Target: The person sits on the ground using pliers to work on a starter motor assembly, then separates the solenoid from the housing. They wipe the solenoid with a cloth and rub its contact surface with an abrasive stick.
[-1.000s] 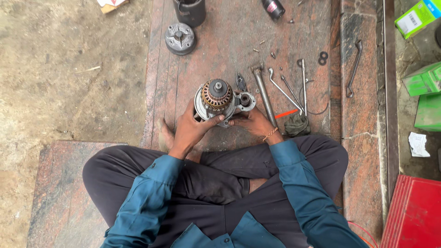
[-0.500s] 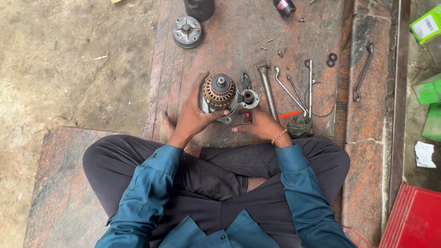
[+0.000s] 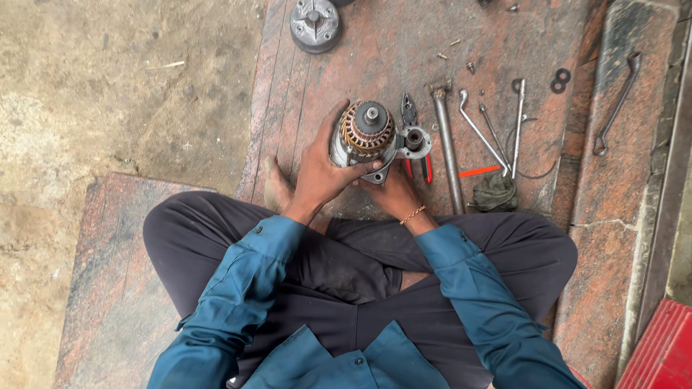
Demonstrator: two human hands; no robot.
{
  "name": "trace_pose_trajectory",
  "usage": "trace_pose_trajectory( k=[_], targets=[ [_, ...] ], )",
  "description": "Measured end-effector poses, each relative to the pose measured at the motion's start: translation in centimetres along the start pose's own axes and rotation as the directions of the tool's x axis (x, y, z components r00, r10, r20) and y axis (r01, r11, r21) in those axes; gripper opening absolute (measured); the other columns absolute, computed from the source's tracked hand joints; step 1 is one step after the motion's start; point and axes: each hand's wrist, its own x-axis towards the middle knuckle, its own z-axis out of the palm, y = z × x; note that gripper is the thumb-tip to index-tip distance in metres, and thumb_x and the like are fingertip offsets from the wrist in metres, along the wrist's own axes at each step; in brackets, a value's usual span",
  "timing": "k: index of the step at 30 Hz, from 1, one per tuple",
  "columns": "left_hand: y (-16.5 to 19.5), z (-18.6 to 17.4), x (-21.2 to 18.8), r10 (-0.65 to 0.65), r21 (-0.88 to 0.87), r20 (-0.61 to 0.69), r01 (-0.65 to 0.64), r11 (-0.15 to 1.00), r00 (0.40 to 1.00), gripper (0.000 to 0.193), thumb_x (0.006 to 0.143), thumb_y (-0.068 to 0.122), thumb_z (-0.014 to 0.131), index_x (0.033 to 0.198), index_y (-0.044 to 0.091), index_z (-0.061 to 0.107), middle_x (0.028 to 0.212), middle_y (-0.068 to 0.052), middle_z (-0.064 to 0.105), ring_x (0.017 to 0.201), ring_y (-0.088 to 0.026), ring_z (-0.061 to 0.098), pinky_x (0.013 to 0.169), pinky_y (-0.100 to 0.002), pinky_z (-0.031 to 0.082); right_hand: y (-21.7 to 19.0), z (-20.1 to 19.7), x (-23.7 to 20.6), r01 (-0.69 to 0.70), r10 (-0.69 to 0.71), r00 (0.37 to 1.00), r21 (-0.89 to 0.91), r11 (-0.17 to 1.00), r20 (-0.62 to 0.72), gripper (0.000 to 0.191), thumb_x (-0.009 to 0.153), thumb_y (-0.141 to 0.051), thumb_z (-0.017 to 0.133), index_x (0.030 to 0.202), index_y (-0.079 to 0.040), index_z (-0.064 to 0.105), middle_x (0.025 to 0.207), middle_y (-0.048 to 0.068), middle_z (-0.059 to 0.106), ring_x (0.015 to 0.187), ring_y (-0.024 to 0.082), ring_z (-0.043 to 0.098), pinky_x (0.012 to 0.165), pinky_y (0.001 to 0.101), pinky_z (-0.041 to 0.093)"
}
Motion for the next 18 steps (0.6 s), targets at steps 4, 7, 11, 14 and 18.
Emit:
trace_pose_trajectory(
  k=[4,7,11,14,18],
  targets=[
    [-0.6,0.1,-0.2,0.009,0.013,0.001,-0.009,1.000,1.000,0.111,0.070,0.043,0.097,0.158,0.008,0.040,0.147,-0.015,0.064,0.139,-0.029,0.063,0.115,-0.041,0.049,0.0,-1.0,0.5,0.002,-0.006,0.998,0.077,0.997,0.059,0.070,0.087,-0.031,0.083,0.142,-0.001,0.052,0.142,0.020,0.061,0.132,0.035,0.059,0.107,0.0450,0.048],
    [-0.7,-0.1,-0.2,0.021,0.004,0.017,-0.021,1.000,1.000,0.112,0.069,0.043,0.098,0.158,0.009,0.040,0.148,-0.015,0.064,0.139,-0.029,0.062,0.116,-0.040,0.049,-0.2,-2.0,1.0,-0.164,0.180,0.958,-0.090,0.982,0.222,0.067,0.082,-0.041,0.086,0.132,-0.005,0.061,0.128,0.016,0.070,0.121,0.032,0.068,0.100,0.0433,0.053],
    [-0.5,-0.3,-0.3,-0.007,-0.039,0.053,0.009,0.999,0.999,0.114,0.066,0.042,0.098,0.159,0.011,0.039,0.151,-0.014,0.062,0.142,-0.028,0.060,0.118,-0.040,0.047,0.6,-2.6,0.8,-0.100,0.113,0.983,-0.101,0.990,0.142,0.066,0.077,-0.039,0.088,0.126,-0.002,0.064,0.123,0.020,0.069,0.114,0.036,0.067,0.094,0.0452,0.053],
    [-0.5,-0.4,-0.3,-0.012,-0.073,0.082,0.018,0.997,0.997,0.116,0.066,0.041,0.098,0.160,0.013,0.037,0.155,-0.012,0.059,0.145,-0.028,0.057,0.120,-0.040,0.045,2.6,-4.1,0.6,-0.125,0.139,0.974,-0.083,0.989,0.180,0.066,0.077,-0.035,0.087,0.127,0.000,0.062,0.122,0.018,0.070,0.114,0.033,0.067,0.095,0.0444,0.053],
    [-0.6,-0.8,-0.1,-0.062,-0.046,0.138,0.069,0.997,0.988,0.119,0.065,0.042,0.098,0.161,0.017,0.034,0.155,-0.011,0.058,0.145,-0.029,0.055,0.120,-0.041,0.044,4.0,-9.2,0.3,-0.371,0.357,0.894,0.000,0.929,0.272,0.049,0.091,-0.027,0.077,0.133,-0.003,0.066,0.126,0.015,0.078,0.116,0.026,0.073,0.098,0.0414,0.057]
  ],
)
